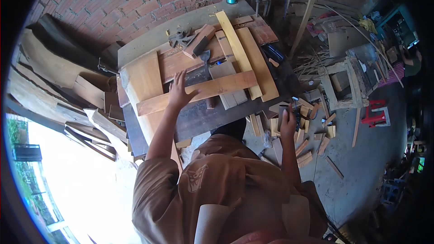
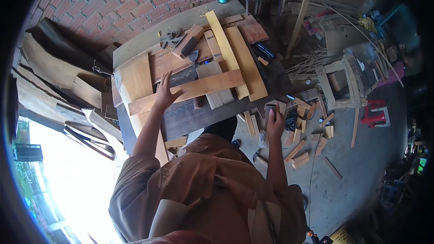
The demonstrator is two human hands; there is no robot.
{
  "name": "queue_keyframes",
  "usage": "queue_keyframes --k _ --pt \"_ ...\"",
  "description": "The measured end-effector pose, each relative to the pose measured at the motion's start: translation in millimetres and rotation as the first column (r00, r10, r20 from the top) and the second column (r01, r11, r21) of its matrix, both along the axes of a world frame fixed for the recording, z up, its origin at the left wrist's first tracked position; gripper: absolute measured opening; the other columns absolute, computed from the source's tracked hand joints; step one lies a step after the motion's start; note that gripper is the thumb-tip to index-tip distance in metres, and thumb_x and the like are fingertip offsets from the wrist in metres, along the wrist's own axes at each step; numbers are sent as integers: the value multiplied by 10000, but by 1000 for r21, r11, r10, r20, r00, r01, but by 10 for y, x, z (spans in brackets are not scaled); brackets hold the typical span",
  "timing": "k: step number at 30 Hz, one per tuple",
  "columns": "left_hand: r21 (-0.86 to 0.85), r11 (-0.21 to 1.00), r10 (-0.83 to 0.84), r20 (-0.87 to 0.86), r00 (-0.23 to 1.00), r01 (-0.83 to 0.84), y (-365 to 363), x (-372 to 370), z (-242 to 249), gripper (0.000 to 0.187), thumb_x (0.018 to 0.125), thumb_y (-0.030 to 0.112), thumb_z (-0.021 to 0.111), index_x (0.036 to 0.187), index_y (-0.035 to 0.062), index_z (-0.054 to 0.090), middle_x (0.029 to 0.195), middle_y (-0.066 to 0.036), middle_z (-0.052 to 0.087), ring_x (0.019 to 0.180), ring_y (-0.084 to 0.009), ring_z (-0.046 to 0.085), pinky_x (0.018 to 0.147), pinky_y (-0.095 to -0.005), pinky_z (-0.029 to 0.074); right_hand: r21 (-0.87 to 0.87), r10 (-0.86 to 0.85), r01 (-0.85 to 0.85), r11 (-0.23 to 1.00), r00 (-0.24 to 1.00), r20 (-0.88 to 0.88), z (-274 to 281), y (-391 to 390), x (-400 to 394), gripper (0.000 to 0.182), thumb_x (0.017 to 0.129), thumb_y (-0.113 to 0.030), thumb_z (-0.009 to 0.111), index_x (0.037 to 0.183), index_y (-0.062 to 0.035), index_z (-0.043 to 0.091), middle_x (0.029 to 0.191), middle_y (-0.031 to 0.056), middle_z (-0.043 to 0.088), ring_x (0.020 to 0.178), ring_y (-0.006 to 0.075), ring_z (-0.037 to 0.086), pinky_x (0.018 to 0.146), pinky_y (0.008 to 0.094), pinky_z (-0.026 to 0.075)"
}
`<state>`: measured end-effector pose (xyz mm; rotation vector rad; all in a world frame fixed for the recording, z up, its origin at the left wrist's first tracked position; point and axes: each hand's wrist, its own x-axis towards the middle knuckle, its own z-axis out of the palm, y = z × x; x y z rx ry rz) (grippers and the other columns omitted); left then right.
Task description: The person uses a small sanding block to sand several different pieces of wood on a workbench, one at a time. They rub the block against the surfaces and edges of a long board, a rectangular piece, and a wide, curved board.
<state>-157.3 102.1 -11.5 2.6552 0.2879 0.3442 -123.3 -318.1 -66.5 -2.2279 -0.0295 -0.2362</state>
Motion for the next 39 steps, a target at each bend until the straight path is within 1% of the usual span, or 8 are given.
queue_keyframes --k 3,9,11,16,21,30,33,39 --pt "-433 756 527 -40 849 -490 381 -390 185 834 707 445 697 1288 -31 335 1257 -283 416 1207 -380 387 975 -422 352 11 2 -1 1000 996 -85 -4 -53 -24 426 912 -250 461 1286 -46 438 1130 232 549 1010 321 549 852 351 418" --pt "32 782 623 -21 782 -622 621 -1102 -131 564 724 436 683 994 -46 571 903 -233 621 835 -352 612 733 -417 489 43 70 -65 997 988 -136 143 44 -36 424 921 -239 447 1282 -18 427 1257 208 478 1165 287 474 941 326 371" --pt "-462 497 708 -273 651 -735 506 -1144 -229 473 758 439 654 760 -29 586 675 -162 619 564 -235 624 525 -361 496 26 119 -117 993 987 -104 26 -8 55 425 922 -240 447 1285 -22 424 1271 194 470 1178 274 465 958 325 357" --pt "-748 -527 223 -579 784 -403 -73 -812 -342 567 873 497 457 1097 -22 496 1087 -195 544 1128 -277 463 954 -458 355 9 167 -167 986 985 -30 49 96 145 403 921 -225 441 1269 -21 442 1281 175 466 1199 278 442 972 329 347" --pt "-726 -684 521 -417 745 72 -192 -137 -897 366 913 381 444 1144 98 464 1064 -94 550 975 -230 546 800 -408 451 -18 233 -233 972 973 4 142 222 157 387 917 -194 445 1261 -17 448 1278 181 467 1200 279 442 971 334 347" --pt "-942 -317 754 -177 633 114 175 128 192 378 870 405 537 996 56 464 736 -57 545 473 -139 490 385 -258 370 66 147 -148 987 989 20 362 77 -16 405 907 -154 460 1288 -21 421 1255 190 487 1138 279 493 938 343 375" --pt "-976 -110 852 5 524 188 583 242 445 533 867 430 525 1138 -19 431 1053 -149 533 926 -266 577 716 -365 522 82 88 -84 993 995 -47 455 19 -24 415 909 -150 454 1300 -21 404 1270 202 467 1163 268 470 955 340 357" --pt "-957 285 690 161 706 -60 1182 473 841 497 879 418 491 1095 -29 481 957 -138 593 816 -229 622 667 -322 517 124 -2 11 992 997 -73 169 -208 -9 415 910 -148 445 1302 -17 399 1324 215 400 1243 289 377 1002 345 304"
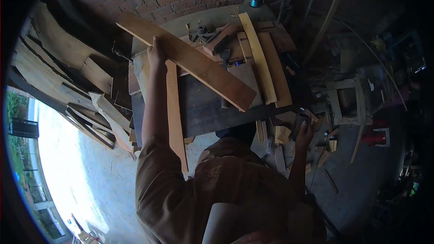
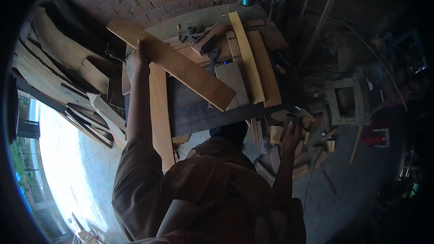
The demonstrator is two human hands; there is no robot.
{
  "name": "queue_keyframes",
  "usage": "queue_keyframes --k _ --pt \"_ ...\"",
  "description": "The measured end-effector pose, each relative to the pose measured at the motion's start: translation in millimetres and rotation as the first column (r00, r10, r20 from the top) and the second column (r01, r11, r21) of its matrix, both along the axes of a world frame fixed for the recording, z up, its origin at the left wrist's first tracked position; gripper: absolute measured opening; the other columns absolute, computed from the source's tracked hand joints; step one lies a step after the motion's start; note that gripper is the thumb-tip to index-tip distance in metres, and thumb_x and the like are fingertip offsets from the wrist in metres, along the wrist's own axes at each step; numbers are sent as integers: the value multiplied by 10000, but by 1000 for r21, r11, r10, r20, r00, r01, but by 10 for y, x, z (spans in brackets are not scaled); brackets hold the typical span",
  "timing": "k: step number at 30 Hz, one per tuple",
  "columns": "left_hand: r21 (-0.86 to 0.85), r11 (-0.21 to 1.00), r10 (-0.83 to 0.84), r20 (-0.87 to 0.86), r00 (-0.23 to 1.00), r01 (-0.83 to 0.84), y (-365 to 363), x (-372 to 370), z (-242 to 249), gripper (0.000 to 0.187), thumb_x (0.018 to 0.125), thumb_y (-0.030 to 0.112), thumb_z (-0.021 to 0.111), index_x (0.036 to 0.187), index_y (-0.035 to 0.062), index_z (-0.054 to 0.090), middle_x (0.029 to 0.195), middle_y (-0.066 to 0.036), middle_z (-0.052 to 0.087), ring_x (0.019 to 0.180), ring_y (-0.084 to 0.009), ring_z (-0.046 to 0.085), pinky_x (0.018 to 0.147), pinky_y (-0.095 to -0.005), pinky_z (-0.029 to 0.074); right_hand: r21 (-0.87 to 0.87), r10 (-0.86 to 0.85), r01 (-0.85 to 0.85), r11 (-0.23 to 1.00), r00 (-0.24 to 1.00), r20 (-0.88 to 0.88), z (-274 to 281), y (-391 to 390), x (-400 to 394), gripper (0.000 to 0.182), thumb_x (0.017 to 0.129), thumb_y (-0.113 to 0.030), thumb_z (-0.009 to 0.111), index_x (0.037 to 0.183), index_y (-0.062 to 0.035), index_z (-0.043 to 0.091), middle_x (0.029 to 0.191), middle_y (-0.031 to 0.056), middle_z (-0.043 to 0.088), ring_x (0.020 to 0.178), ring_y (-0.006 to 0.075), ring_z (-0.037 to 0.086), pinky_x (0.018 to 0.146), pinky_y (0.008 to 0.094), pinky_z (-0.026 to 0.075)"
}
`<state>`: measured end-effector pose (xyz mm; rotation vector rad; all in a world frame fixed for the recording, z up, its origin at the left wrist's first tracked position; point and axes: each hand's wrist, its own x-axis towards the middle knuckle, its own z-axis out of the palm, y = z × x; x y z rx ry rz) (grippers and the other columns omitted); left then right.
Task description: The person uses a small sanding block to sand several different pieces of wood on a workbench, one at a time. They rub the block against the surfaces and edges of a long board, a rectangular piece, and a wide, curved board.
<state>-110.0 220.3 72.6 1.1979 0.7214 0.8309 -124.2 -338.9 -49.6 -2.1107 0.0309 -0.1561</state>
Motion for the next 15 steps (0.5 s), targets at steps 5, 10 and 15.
queue_keyframes --k 5,10,15 --pt "403 869 -201 -241 949 287 -393 332 178 451 821 384 625 935 -51 584 782 -86 618 732 -129 573 636 -258 461 -11 -19 19 1000 1000 14 122 132 -76 418 904 -172 458 1303 -58 412 1310 197 423 1225 304 399 993 359 316" --pt "468 471 -644 -396 654 747 -757 700 149 527 793 383 659 1062 -58 552 924 -126 627 840 -154 587 730 -271 461 -88 2 9 996 992 126 102 171 -144 431 896 -182 469 1307 -69 411 1258 206 473 1167 318 461 953 357 356" --pt "338 121 -638 -694 334 933 -1063 969 -164 618 733 387 710 1171 3 505 1072 -152 582 981 -235 557 825 -345 430 -73 -49 55 996 995 87 159 167 -267 446 886 -224 498 1299 -72 426 1085 210 568 1004 308 553 857 355 414"
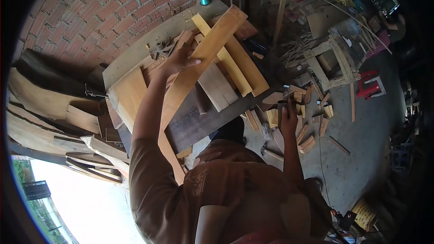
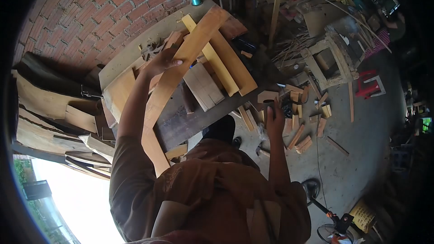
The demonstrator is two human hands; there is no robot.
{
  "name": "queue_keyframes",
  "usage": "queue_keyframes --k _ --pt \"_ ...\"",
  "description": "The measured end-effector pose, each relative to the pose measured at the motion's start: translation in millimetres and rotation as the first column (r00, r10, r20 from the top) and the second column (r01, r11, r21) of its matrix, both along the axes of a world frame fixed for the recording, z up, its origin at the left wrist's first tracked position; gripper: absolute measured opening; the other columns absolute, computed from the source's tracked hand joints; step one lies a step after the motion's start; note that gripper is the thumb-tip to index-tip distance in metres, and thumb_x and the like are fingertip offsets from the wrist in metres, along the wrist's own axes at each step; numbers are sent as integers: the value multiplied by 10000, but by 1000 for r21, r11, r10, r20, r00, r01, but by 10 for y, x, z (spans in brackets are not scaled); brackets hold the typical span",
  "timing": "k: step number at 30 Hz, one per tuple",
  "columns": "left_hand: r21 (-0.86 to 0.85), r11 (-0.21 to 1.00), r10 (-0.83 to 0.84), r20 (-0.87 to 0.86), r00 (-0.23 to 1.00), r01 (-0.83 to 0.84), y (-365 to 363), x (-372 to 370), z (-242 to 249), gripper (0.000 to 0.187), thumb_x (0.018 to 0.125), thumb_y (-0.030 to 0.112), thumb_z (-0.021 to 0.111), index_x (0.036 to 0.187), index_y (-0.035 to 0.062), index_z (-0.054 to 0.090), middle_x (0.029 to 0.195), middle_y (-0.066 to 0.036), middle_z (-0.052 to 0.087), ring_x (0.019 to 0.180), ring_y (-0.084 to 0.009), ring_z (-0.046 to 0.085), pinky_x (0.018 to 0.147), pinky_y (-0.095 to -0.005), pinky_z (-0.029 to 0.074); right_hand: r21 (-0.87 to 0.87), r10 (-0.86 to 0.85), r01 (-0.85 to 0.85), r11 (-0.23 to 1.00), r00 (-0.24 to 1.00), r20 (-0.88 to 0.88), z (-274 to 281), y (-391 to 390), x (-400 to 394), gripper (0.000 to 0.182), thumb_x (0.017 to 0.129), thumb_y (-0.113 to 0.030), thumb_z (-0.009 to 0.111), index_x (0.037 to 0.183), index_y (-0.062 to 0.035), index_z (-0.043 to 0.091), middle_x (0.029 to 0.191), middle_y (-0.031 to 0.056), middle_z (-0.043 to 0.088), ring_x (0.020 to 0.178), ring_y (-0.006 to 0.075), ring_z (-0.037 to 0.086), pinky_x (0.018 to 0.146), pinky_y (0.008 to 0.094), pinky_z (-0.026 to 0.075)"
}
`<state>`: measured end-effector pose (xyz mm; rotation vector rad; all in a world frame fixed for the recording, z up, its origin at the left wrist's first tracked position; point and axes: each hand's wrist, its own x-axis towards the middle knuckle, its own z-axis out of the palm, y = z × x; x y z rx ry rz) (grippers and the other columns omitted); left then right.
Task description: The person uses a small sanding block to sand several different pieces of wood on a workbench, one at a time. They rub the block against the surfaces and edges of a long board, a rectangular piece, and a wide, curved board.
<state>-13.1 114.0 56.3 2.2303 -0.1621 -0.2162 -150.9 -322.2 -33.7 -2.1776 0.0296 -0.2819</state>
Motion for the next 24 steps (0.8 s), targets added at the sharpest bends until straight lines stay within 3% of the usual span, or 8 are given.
queue_keyframes --k 3,5,7,11,13,18,20,24 --pt "36 999 30 -48 998 -28 -318 -90 -50 619 701 418 723 1129 11 537 1062 -156 580 981 -266 554 822 -355 432 -28 -64 64 998 998 -28 -68 -27 -40 450 881 -245 511 1291 -75 438 1077 212 569 995 311 558 849 349 420" --pt "224 967 -90 -150 985 122 -288 -39 -315 575 711 434 703 1074 11 566 1017 -166 593 967 -273 563 812 -360 433 -39 -88 85 996 994 -68 -45 -52 -66 452 875 -259 525 1281 -77 451 1081 212 568 999 313 556 852 353 419" --pt "246 951 -157 -147 977 189 -298 -82 -520 540 733 442 678 1036 6 578 954 -171 608 930 -276 577 793 -366 438 -60 -78 73 996 992 -101 -12 -35 -77 446 875 -260 526 1275 -75 457 1090 211 566 1009 318 552 862 359 416" --pt "169 984 -21 -217 976 58 -455 -351 -606 471 762 387 666 1039 19 573 911 -172 627 850 -275 601 741 -359 451 -89 -84 78 993 995 -58 -125 -27 -30 441 873 -254 528 1270 -72 461 1080 209 569 998 321 554 858 363 418" --pt "201 977 -48 -108 993 69 -462 -412 -722 487 770 403 645 1035 1 569 904 -191 624 839 -305 606 728 -368 461 -82 -54 59 995 997 59 -190 4 20 442 871 -247 530 1270 -72 459 1062 210 572 978 325 558 850 363 420" --pt "334 941 79 -72 994 -51 -611 -592 -734 464 762 400 646 985 1 568 882 -194 623 843 -344 597 723 -404 463 -24 -18 17 1000 997 -78 -161 183 106 452 868 -252 531 1276 -75 453 1043 212 574 959 320 561 835 359 423" --pt "462 871 112 146 983 -168 -668 -632 -816 446 758 410 643 940 9 568 852 -182 614 835 -356 587 718 -434 464 -26 3 -3 1000 1000 -6 -201 260 151 458 867 -258 534 1280 -80 450 1005 205 580 932 313 564 820 354 427" --pt "288 897 319 102 942 -335 -673 -645 -717 446 748 425 647 906 16 565 882 -175 597 820 -354 585 736 -450 459 -43 65 -64 997 998 19 -196 346 233 458 867 -266 537 1281 -88 451 962 193 581 896 304 569 807 352 430"
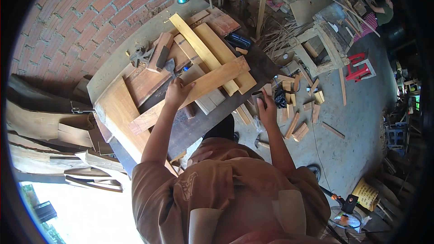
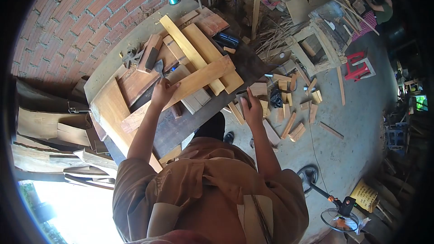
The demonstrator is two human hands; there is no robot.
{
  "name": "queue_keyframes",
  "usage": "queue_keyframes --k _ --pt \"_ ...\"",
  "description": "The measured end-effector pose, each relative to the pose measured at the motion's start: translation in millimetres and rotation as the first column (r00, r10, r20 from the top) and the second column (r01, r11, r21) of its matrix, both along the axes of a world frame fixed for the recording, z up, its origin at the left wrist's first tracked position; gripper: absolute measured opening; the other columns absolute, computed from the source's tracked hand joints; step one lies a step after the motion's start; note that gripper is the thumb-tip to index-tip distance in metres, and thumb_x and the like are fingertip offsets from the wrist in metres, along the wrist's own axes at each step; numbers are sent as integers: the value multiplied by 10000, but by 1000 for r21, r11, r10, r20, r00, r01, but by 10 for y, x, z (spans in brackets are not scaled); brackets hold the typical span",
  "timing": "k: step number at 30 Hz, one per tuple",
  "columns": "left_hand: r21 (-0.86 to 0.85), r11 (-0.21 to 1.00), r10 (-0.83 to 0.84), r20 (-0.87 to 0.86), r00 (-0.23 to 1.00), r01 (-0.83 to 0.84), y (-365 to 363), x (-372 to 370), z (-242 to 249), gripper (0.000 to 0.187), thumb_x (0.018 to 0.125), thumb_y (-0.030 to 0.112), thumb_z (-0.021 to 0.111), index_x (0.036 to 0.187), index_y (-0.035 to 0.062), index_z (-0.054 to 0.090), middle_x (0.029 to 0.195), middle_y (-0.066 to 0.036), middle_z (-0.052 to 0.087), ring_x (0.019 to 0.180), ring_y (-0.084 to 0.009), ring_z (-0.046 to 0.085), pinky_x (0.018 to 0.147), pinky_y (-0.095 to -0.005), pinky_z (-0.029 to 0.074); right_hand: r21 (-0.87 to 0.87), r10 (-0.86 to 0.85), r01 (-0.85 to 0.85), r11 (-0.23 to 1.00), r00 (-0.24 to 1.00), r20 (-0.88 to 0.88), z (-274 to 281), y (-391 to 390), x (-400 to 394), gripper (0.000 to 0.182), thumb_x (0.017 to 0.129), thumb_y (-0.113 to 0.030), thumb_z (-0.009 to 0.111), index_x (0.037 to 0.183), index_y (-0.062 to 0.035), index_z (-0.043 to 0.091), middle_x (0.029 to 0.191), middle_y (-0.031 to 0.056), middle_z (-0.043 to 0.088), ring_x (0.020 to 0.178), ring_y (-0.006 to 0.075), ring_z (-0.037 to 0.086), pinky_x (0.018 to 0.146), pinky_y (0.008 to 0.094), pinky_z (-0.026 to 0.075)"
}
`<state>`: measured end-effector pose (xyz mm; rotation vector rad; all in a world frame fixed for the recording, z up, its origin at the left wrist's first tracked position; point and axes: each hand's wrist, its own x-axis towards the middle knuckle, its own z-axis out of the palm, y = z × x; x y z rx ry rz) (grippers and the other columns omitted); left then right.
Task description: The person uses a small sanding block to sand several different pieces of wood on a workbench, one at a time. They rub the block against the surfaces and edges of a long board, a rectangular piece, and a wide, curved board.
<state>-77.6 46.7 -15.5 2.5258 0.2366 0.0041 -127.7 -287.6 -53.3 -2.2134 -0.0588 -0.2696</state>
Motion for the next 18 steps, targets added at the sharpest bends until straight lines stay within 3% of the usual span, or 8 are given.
queue_keyframes --k 3,5,6,8,12,15,16,18 --pt "53 997 -51 7 999 51 13 -26 -100 470 732 443 656 930 27 563 980 -159 572 889 -335 567 785 -461 441 0 15 -15 1000 1000 11 -17 22 49 456 868 -269 537 1281 -95 453 937 189 582 868 298 567 792 352 430" --pt "199 980 -61 178 982 25 -40 -25 -172 492 730 448 657 994 46 558 1074 -147 538 992 -316 525 841 -455 418 14 7 -7 1000 1000 -25 -20 25 92 455 868 -273 536 1281 -98 454 928 188 582 866 295 567 791 351 430" --pt "200 979 -67 176 982 31 -89 1 -176 492 730 448 657 994 46 558 1074 -147 538 992 -316 525 841 -455 418 25 -2 4 1000 998 -62 -13 20 107 455 869 -277 536 1281 -102 455 920 188 583 865 291 567 790 350 431" --pt "262 957 -195 279 940 121 -229 101 -190 557 727 475 648 1083 62 533 1149 -143 506 1093 -317 470 895 -451 393 31 2 -1 1000 998 -55 -5 22 162 451 870 -282 535 1277 -103 460 929 193 587 877 292 573 796 346 432" --pt "182 909 -398 117 910 374 -799 386 -9 757 687 539 646 1237 64 433 1248 -162 451 1171 -324 430 959 -442 352 84 12 -3 997 995 -101 -11 79 315 445 875 -300 528 1262 -88 475 1005 214 593 947 295 584 831 332 430" --pt "238 875 -455 110 884 421 -1182 535 -20 828 665 519 673 1298 85 362 1192 -186 486 1111 -355 468 937 -429 379 174 5 13 985 995 -104 -20 184 344 444 878 -305 523 1251 -68 481 1059 222 586 989 296 579 847 325 426" --pt "252 854 -464 -26 885 455 -1236 603 -55 874 673 504 670 1327 52 305 1211 -196 466 1158 -347 432 965 -454 347 225 31 -5 974 993 -112 -11 206 334 449 880 -306 521 1248 -52 479 1091 225 575 1023 291 567 866 320 418" --pt "301 846 -454 -29 891 441 -1268 566 -108 873 681 498 666 1320 26 305 1221 -194 457 1182 -346 407 973 -470 331 216 25 8 976 989 -148 15 229 267 450 880 -304 521 1248 -50 478 1095 224 574 1029 291 565 872 319 415"
